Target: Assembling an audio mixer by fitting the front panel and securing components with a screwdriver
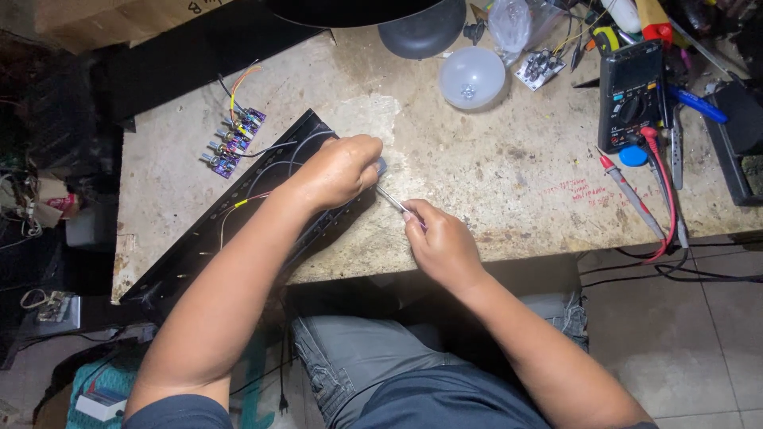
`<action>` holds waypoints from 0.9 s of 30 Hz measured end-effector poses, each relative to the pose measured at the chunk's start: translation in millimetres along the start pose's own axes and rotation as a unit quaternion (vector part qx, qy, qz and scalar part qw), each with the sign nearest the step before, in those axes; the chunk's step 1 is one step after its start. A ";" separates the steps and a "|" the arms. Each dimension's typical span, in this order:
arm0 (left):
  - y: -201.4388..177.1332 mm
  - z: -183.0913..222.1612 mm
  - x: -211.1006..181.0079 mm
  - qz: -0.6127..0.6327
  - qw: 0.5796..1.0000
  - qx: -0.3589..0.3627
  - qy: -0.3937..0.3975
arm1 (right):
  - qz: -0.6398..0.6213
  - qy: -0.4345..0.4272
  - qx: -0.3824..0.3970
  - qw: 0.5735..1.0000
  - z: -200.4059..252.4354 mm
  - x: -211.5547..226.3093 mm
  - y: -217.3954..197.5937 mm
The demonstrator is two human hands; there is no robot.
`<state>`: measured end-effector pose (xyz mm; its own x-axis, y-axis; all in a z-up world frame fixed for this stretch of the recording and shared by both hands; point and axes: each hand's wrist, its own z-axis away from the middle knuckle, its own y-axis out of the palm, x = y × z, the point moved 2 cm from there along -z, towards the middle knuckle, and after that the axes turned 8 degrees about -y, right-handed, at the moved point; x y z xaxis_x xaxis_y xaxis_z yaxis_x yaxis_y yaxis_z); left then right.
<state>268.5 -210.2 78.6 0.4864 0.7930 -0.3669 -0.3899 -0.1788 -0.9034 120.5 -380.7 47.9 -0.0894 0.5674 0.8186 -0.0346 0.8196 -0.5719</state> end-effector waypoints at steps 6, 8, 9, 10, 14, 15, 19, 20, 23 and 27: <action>-7.6 3.0 -6.1 0.009 1.000 -0.002 -0.010 | -0.010 -0.002 0.001 1.000 0.0 -0.4 -1.2; -8.9 3.4 -6.7 0.013 1.000 -0.001 -0.012 | -0.016 0.000 0.001 1.000 0.1 -0.2 -1.7; -10.3 3.8 -7.2 0.018 1.000 -0.001 -0.009 | -0.026 0.003 -0.004 1.000 0.0 -0.3 -1.9; -11.7 4.3 -7.7 0.024 1.000 -0.002 -0.006 | -0.036 0.005 -0.009 0.999 0.0 -0.5 -2.1; -11.0 6.1 -7.3 0.016 1.000 -0.009 0.003 | -0.064 0.022 0.000 0.998 -1.0 -1.0 -3.1; -11.9 7.4 -8.2 0.028 1.000 -0.009 -0.002 | -0.073 0.035 0.004 0.997 -0.8 -0.5 -3.7; -13.9 9.9 -9.6 0.049 0.999 -0.007 -0.007 | -0.203 0.081 0.016 0.976 -6.2 -9.8 5.7; -14.7 10.3 -9.6 0.048 0.999 -0.007 -0.007 | -0.202 0.080 0.015 0.976 -6.5 -11.3 9.1; -17.4 12.0 -10.2 0.065 0.998 -0.007 -0.012 | -0.453 0.160 0.003 0.877 -7.8 -16.6 15.1; -22.1 14.5 -10.3 0.085 0.996 -0.015 -0.013 | -0.623 0.207 0.084 0.750 -11.6 -19.8 13.6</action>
<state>260.7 -205.9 105.6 0.3944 0.7642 -0.5103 -0.4412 -0.3296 -0.8347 133.4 -379.9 24.5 0.4317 -0.6253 0.6501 0.0366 0.7323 0.6800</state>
